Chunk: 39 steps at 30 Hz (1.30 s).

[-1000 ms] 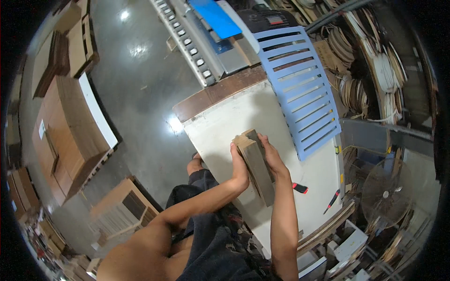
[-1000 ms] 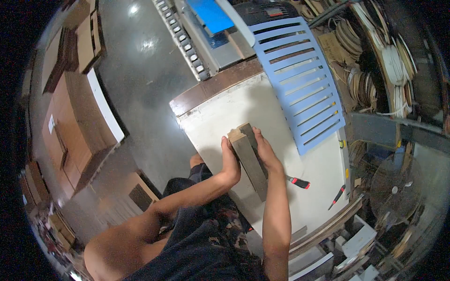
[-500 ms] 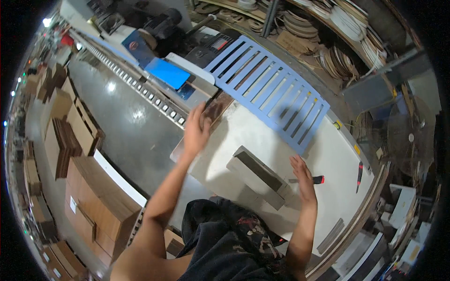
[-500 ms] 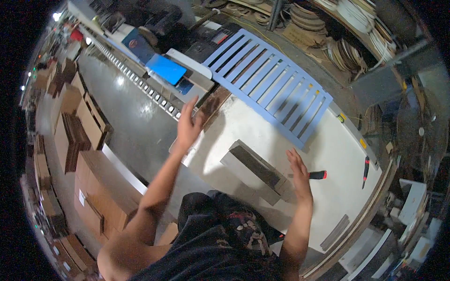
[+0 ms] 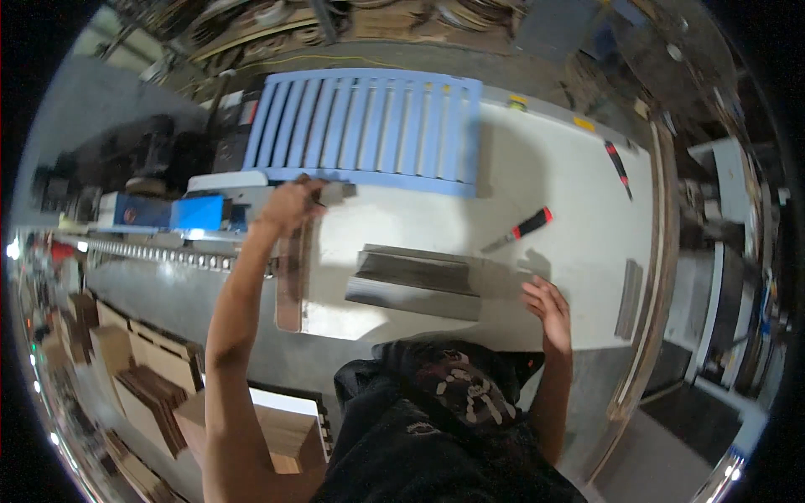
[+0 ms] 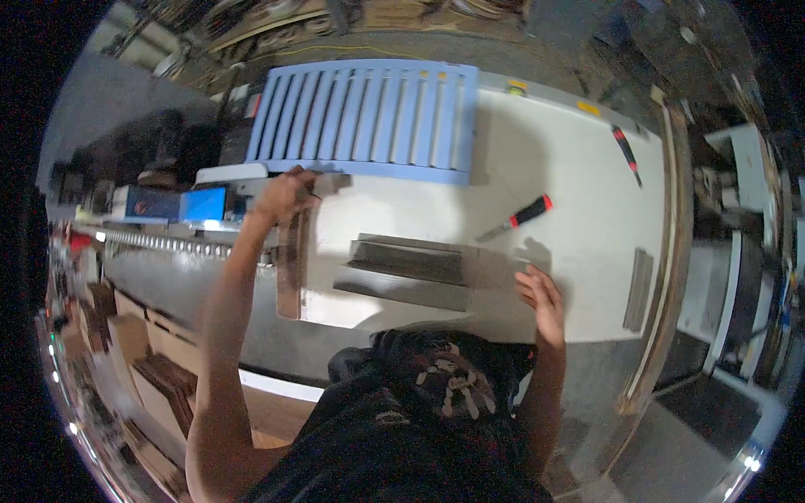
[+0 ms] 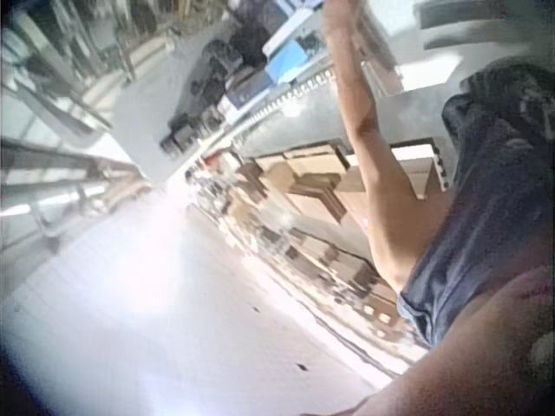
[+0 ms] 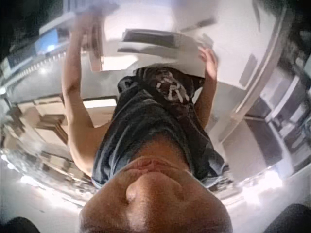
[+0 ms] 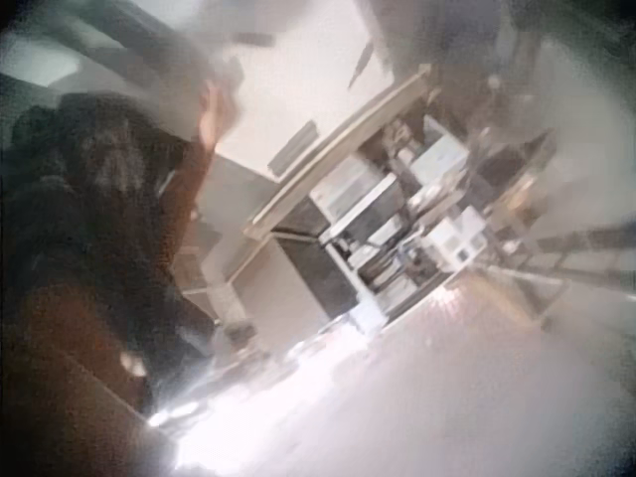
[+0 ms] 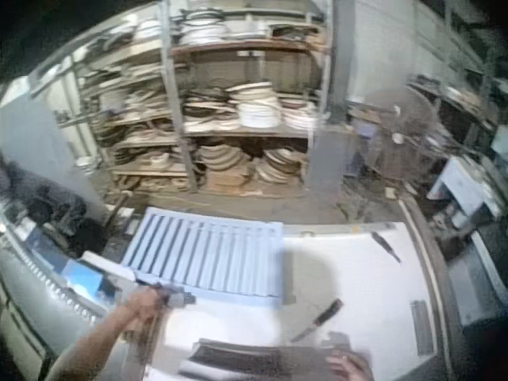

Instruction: Processing and stacking wood panels using industrial machinery in a furniture factory.

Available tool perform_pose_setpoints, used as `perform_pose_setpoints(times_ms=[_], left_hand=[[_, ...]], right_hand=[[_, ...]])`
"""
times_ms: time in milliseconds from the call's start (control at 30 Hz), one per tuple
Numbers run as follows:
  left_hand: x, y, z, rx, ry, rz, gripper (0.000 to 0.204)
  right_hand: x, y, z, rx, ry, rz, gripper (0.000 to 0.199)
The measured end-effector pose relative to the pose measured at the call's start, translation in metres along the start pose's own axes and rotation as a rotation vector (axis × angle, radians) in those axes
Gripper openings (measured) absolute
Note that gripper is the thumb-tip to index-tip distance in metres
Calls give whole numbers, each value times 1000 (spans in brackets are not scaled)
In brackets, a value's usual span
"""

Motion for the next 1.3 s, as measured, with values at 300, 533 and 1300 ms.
perform_pose_setpoints(times_ms=[300,533,1300], left_hand=[[56,-251,-75,73,371,-522,51],[50,-246,-100,-5,508,-505,29],[-159,-92,-40,-1229,-910,431,31]], right_hand=[[-2,-36,-40,147,125,0,44],[-1,-64,-55,234,119,-32,44],[-38,48,-222,-1186,387,930,66]])
Point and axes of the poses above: each hand's wrist, its own x-axis towards the middle knuckle, its own z-axis out of the back of the hand, y = z × x, the point moved 6 cm from there along x, towards the middle knuckle, and after that the axes turned 5 degrees about y, right-handed, at the moved point
